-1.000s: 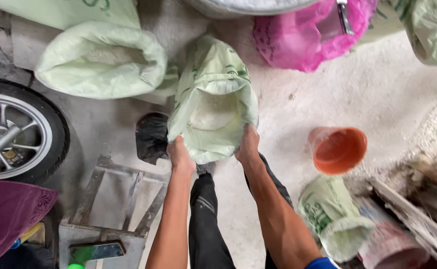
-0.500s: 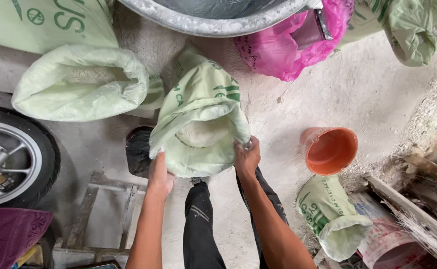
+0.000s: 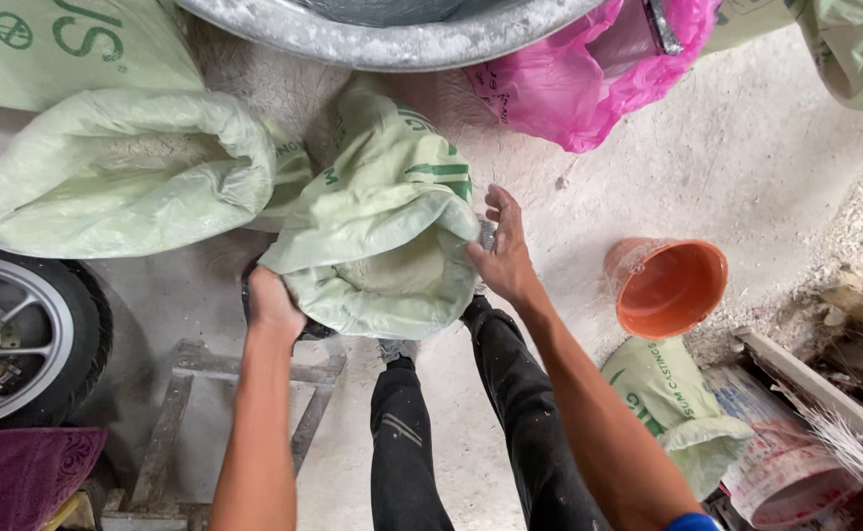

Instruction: The person handles white fiber strands in a bucket, opens a gypsum casting powder bag, and scoops powder into a bowl. They then use a paintbrush to apply a gypsum slurry onto ornate plaster molding pieces laid on a workbench, brushing along the carved surfaces.

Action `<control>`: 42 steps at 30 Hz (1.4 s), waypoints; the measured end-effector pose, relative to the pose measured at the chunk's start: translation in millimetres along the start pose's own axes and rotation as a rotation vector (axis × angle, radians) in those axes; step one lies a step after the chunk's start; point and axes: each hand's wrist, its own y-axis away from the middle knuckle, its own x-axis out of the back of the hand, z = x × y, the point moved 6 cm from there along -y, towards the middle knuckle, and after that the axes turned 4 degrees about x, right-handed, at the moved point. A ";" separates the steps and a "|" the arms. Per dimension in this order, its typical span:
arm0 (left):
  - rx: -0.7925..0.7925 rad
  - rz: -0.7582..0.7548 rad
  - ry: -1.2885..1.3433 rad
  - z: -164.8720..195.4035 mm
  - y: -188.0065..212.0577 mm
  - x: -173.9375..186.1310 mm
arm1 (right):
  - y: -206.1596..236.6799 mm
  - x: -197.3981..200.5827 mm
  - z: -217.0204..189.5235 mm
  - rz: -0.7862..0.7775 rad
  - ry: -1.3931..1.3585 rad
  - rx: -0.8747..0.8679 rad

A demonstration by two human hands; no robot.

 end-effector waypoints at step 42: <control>-1.052 0.174 -0.776 -30.7 23.3 38.8 | 68.7 -1.8 65.8 0.456 0.062 0.556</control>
